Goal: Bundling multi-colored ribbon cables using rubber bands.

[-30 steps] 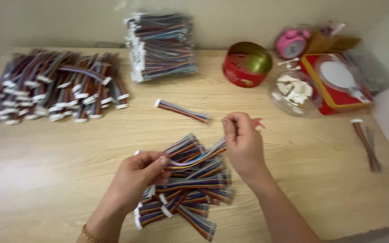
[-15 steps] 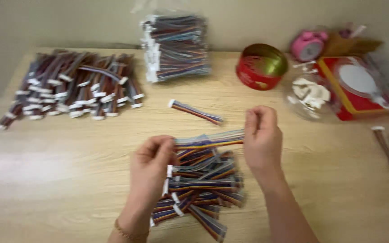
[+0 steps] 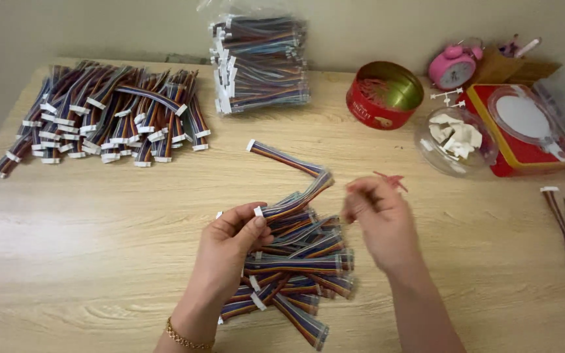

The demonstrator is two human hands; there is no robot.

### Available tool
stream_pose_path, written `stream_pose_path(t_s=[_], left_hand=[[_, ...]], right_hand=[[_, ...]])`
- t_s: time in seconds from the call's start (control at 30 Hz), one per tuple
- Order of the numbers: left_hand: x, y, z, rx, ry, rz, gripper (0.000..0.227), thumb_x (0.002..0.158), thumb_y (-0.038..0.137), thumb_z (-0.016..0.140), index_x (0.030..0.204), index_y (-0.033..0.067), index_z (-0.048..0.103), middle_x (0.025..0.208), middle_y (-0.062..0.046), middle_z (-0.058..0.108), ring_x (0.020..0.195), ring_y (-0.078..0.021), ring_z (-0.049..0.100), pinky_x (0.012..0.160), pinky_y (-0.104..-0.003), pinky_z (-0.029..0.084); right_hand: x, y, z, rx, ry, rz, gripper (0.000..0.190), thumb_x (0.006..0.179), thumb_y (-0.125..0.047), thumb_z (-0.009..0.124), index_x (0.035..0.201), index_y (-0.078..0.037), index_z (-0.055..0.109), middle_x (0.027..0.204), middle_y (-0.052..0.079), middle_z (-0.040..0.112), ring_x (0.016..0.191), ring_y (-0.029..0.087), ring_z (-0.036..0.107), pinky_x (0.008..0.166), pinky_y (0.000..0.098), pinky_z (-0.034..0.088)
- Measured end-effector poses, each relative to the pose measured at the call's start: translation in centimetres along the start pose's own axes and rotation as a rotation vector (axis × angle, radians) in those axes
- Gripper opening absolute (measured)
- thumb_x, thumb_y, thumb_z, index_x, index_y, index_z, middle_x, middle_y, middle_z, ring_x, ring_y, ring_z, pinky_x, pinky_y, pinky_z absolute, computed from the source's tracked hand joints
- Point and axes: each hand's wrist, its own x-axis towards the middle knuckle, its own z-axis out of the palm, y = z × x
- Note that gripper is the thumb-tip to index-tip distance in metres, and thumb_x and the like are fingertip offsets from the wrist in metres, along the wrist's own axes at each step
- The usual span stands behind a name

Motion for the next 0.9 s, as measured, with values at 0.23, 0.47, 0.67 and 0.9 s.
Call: stream_pose_path(t_s=[0.23,0.47,0.67,0.9], left_hand=[[-1.0,0.3,-0.2,-0.048,-0.018,0.006,0.030,0.093,0.007,0.068,0.121,-0.0039,0.070,0.089,-0.007,0.073,0.076,-0.0138,0.068,0.071,-0.028,0.060],[-1.3,-0.5,-0.2,-0.149,-0.078,-0.062,0.030,0.093,0.008,0.068,0.122,-0.0020,0.069,0.098,-0.007,0.076,0.081,-0.0130,0.071,0.072,-0.028,0.060],[-2.1,0.1,0.3,-0.124,-0.091,-0.011,0.030,0.093,0.006,0.068,0.123,-0.0017,0.068,0.098,-0.008,0.076,0.084,-0.0134,0.072,0.073,-0.028,0.061],[-2.7,-0.4,0.9,-0.006,-0.069,0.123,0.030,0.093,0.003,0.069,0.122,-0.0027,0.067,0.097,-0.009,0.076,0.087,-0.0117,0.072,0.079,-0.026,0.062]], right_hand=[[-2.4,-2.2,4.0,0.118,-0.245,0.125,0.034,0.091,0.001,0.066,0.124,-0.002,0.058,0.099,0.003,0.064,0.088,0.009,0.064,0.080,0.0252,0.055],[-3.9,-5.0,5.5,-0.204,-0.303,-0.136,0.037,0.088,-0.006,0.072,0.125,-0.005,0.068,0.103,0.003,0.067,0.097,0.012,0.064,0.084,0.0270,0.053],[-3.0,-6.7,6.5,-0.770,-0.240,-0.753,0.039,0.075,-0.017,0.080,0.111,-0.009,0.071,0.112,0.007,0.067,0.111,0.028,0.062,0.092,0.0438,0.048],[-2.9,-6.2,6.5,-0.766,-0.436,-0.528,0.040,0.077,-0.018,0.082,0.115,-0.009,0.073,0.099,0.007,0.070,0.086,0.026,0.070,0.071,0.0378,0.056]])
